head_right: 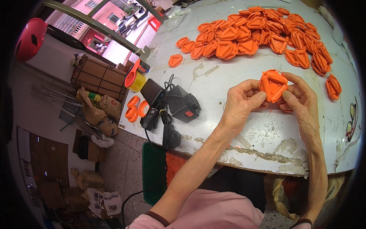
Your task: The person inspects and sorts small orange rubber or plastic components by hand on a workbench.
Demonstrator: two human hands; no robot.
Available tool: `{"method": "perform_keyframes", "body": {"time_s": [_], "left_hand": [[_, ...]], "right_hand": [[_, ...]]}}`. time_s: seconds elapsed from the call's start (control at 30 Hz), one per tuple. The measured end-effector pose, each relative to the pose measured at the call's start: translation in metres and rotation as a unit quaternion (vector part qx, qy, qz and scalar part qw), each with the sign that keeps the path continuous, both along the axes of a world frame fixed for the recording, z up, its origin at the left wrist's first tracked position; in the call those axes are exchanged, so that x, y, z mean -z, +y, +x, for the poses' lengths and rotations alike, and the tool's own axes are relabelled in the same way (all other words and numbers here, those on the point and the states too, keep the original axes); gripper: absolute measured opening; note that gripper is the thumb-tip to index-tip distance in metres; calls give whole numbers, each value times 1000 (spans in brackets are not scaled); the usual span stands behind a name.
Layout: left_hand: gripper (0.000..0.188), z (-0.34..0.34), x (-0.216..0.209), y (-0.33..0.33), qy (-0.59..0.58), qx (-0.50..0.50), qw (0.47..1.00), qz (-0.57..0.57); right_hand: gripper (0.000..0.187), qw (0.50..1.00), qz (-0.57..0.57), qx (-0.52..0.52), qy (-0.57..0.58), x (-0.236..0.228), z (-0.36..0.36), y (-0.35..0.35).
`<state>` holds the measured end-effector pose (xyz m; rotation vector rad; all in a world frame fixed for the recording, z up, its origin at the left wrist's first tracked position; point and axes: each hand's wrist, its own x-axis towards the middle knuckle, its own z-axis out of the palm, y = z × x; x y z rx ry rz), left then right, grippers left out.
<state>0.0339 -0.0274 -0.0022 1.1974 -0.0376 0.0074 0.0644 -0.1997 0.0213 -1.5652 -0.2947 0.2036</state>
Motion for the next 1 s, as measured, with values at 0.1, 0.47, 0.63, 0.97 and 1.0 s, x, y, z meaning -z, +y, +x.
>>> {"method": "perform_keyframes", "body": {"time_s": [0.1, 0.47, 0.63, 0.97, 1.0], "left_hand": [[21, 1, 0, -1, -5, -10, 1000, 14], [22, 0, -3, -2, 18, -25, 999, 14], [23, 0, -3, -1, 29, -31, 999, 9], [22, 0, -4, 0, 41, -49, 998, 8], [22, 0, -4, 0, 41, -49, 998, 8]], "right_hand": [[41, 1000, -3, 0, -6, -1, -2, 0], [44, 1000, 19, -25, 0, 9, 7, -6], [40, 999, 30, -35, 1, 11, 8, -7], [34, 1000, 13, -22, -3, 5, 3, -3], [34, 1000, 9, -22, -3, 6, 4, -3]]}}
